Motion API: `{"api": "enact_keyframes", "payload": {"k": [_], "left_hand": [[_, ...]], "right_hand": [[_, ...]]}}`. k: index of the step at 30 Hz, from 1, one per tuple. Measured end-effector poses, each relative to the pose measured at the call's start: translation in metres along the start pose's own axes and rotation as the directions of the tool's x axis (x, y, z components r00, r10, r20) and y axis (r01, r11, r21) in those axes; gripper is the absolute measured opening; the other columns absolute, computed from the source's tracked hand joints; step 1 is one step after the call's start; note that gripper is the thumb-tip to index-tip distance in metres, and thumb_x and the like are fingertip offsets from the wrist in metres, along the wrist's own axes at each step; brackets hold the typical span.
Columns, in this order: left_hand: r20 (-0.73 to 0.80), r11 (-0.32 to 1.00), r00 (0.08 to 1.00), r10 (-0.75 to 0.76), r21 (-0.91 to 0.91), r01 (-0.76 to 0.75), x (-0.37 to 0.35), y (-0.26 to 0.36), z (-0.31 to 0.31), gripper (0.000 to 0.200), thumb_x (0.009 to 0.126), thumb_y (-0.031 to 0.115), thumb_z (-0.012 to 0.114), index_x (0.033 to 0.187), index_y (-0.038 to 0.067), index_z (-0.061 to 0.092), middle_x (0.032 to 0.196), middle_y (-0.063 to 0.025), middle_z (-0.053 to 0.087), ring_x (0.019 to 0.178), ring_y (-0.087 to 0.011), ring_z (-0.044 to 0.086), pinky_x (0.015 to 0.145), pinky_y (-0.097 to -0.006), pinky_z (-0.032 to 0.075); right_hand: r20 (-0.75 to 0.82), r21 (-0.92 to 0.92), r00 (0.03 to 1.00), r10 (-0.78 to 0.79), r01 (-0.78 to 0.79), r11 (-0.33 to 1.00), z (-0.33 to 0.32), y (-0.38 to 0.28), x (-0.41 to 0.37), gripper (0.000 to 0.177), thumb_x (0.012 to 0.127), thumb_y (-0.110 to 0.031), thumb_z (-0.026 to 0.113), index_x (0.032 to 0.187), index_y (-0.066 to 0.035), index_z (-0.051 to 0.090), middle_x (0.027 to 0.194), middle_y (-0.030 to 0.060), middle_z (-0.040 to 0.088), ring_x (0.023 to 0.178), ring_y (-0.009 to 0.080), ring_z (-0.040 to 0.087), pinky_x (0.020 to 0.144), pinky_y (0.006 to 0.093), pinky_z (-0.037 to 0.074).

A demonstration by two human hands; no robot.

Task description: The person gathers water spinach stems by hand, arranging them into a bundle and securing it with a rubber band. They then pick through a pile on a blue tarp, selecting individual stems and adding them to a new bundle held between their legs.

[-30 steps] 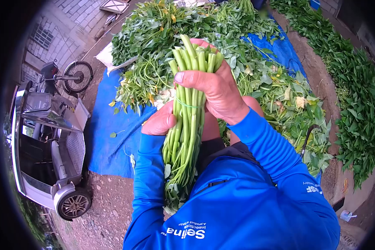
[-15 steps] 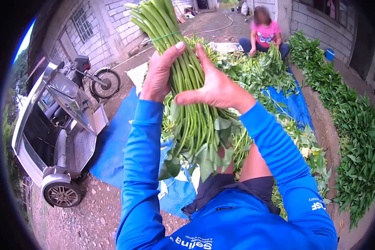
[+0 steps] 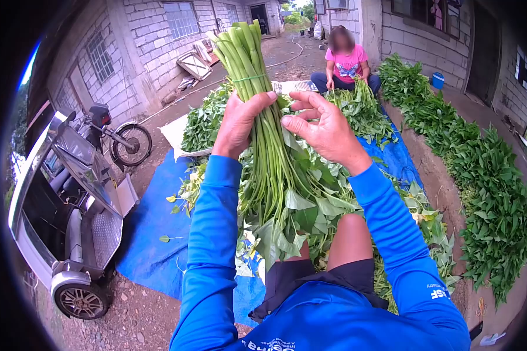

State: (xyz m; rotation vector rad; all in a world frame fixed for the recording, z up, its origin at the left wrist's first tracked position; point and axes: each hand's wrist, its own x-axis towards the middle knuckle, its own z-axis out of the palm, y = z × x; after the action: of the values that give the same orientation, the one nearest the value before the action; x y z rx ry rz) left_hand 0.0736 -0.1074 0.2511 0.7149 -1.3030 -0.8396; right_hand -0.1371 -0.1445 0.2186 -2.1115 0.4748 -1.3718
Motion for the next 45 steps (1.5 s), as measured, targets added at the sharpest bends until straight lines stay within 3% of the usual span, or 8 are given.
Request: {"api": "enact_keyframes", "payload": {"k": [2, 13, 18, 21, 27, 32, 37, 45], "left_hand": [[0.025, 0.996, 0.998, -0.064, -0.059, 0.066, -0.002, -0.006, -0.004, 0.029, 0.093, 0.018, 0.075, 0.113, 0.001, 0.064, 0.095, -0.0067, 0.070, 0.079, -0.0160, 0.070, 0.074, -0.0333, 0.059], [0.143, 0.941, 0.989, -0.040, -0.326, 0.085, -0.010, -0.017, -0.007, 0.068, 0.087, 0.022, 0.069, 0.149, 0.001, 0.050, 0.123, -0.0182, 0.069, 0.104, -0.0317, 0.074, 0.096, -0.0492, 0.065], [0.197, 0.882, 0.978, 0.070, -0.470, 0.031, -0.004, -0.017, 0.018, 0.068, 0.083, 0.019, 0.072, 0.144, -0.002, 0.051, 0.118, -0.0186, 0.069, 0.103, -0.0312, 0.073, 0.091, -0.0458, 0.065], [0.071, 0.941, 0.981, 0.178, -0.305, -0.149, 0.009, 0.000, 0.042, 0.065, 0.090, 0.032, 0.075, 0.141, -0.002, 0.054, 0.119, -0.0159, 0.069, 0.106, -0.0266, 0.072, 0.092, -0.0425, 0.064], [-0.075, 0.973, 0.973, 0.219, 0.087, -0.213, 0.038, 0.039, 0.078, 0.061, 0.093, 0.041, 0.083, 0.132, -0.002, 0.063, 0.117, -0.0172, 0.072, 0.098, -0.0263, 0.076, 0.087, -0.0405, 0.065], [-0.033, 0.974, 0.991, 0.126, 0.193, -0.118, 0.041, -0.015, 0.092, 0.042, 0.086, 0.029, 0.092, 0.111, 0.001, 0.074, 0.100, -0.0060, 0.075, 0.087, -0.0134, 0.071, 0.078, -0.0297, 0.058], [0.028, 0.980, 0.995, 0.094, 0.176, -0.097, 0.056, -0.020, 0.059, 0.030, 0.087, 0.017, 0.083, 0.108, -0.001, 0.071, 0.093, -0.0074, 0.074, 0.079, -0.0171, 0.072, 0.071, -0.0340, 0.059], [0.181, 0.991, 0.981, -0.073, 0.123, 0.051, 0.064, -0.002, 0.026, 0.036, 0.087, 0.019, 0.079, 0.113, -0.002, 0.067, 0.100, -0.0141, 0.073, 0.090, -0.0278, 0.078, 0.079, -0.0414, 0.067]], "right_hand": [[-0.064, 0.190, 0.996, 0.064, -0.051, 0.980, 0.001, -0.008, -0.008, 0.033, 0.097, -0.018, 0.079, 0.120, 0.004, 0.072, 0.101, 0.0094, 0.077, 0.091, 0.0107, 0.071, 0.082, 0.0288, 0.059], [-0.077, -0.163, 0.995, -0.069, 0.055, 0.985, 0.013, -0.019, -0.038, 0.046, 0.088, -0.034, 0.089, 0.117, -0.001, 0.076, 0.110, 0.0175, 0.070, 0.103, 0.0329, 0.071, 0.097, 0.0437, 0.057], [0.214, 0.216, 0.975, 0.056, -0.103, 0.971, 0.022, -0.019, -0.025, 0.165, 0.068, -0.055, 0.101, 0.166, 0.010, -0.016, 0.175, 0.0270, 0.022, 0.162, 0.0384, 0.028, 0.131, 0.0425, 0.028], [0.015, 0.319, 1.000, 0.009, -0.013, 0.948, 0.027, -0.008, -0.018, 0.139, 0.073, -0.027, 0.091, 0.170, 0.005, -0.003, 0.163, 0.0312, 0.044, 0.147, 0.0390, 0.053, 0.121, 0.0425, 0.043], [-0.158, -0.270, 0.985, 0.072, -0.113, 0.956, 0.010, -0.018, -0.018, 0.113, 0.077, -0.022, 0.080, 0.166, 0.004, 0.014, 0.123, 0.0357, 0.069, 0.105, 0.0528, 0.072, 0.095, 0.0558, 0.057], [-0.280, -0.287, 0.954, 0.109, -0.192, 0.939, 0.001, 0.007, -0.019, 0.115, 0.076, -0.020, 0.081, 0.165, 0.007, 0.013, 0.129, 0.0378, 0.065, 0.110, 0.0540, 0.069, 0.097, 0.0558, 0.056], [0.151, -0.196, 0.988, 0.036, -0.005, 0.981, -0.063, 0.049, -0.006, 0.152, 0.071, -0.067, 0.094, 0.165, 0.017, 0.008, 0.164, 0.0439, 0.031, 0.156, 0.0469, 0.037, 0.124, 0.0442, 0.041], [-0.072, 0.157, 0.969, 0.236, -0.223, 0.962, -0.110, 0.044, -0.020, 0.122, 0.085, -0.052, 0.092, 0.169, 0.002, 0.022, 0.149, 0.0334, 0.056, 0.137, 0.0349, 0.061, 0.115, 0.0427, 0.049]]}}
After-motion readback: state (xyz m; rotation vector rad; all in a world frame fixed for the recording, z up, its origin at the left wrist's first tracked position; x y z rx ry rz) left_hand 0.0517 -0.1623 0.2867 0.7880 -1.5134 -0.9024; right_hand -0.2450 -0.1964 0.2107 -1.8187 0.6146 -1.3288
